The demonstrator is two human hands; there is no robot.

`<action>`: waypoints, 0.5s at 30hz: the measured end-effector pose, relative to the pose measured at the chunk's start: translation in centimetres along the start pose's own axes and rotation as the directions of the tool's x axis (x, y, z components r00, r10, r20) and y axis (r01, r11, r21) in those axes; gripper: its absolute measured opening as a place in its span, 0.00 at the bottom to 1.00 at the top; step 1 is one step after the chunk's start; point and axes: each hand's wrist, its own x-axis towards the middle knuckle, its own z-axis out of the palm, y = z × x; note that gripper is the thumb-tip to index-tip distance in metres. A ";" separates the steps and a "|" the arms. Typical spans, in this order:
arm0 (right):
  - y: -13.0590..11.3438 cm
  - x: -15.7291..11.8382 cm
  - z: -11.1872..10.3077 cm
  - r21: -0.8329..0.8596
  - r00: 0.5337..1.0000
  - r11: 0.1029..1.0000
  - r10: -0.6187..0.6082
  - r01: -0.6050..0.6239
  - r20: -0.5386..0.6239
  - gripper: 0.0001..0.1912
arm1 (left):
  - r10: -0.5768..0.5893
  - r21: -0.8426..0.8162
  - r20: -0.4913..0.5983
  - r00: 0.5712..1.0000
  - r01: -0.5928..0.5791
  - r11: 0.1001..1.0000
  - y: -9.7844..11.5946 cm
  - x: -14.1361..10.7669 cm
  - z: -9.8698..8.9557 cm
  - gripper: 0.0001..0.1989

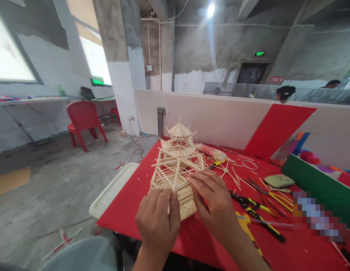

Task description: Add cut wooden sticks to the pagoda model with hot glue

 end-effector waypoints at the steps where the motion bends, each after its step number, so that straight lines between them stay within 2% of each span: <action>1: 0.0 0.0 0.0 -0.002 1.000 1.000 0.000 0.000 -0.003 0.23 | -0.004 -0.007 -0.003 1.000 0.004 1.000 0.0 0.0 0.0 0.03; 9: 0.0 -0.1 0.1 -0.006 1.000 1.000 -0.008 0.008 0.003 0.22 | -0.025 -0.057 -0.014 1.000 0.024 0.998 -0.1 -0.3 0.0 0.03; 15: 0.1 -0.3 0.0 -0.006 1.000 1.000 -0.028 0.028 0.014 0.26 | -0.066 -0.115 -0.009 0.998 0.064 0.991 -0.2 -0.6 0.2 0.04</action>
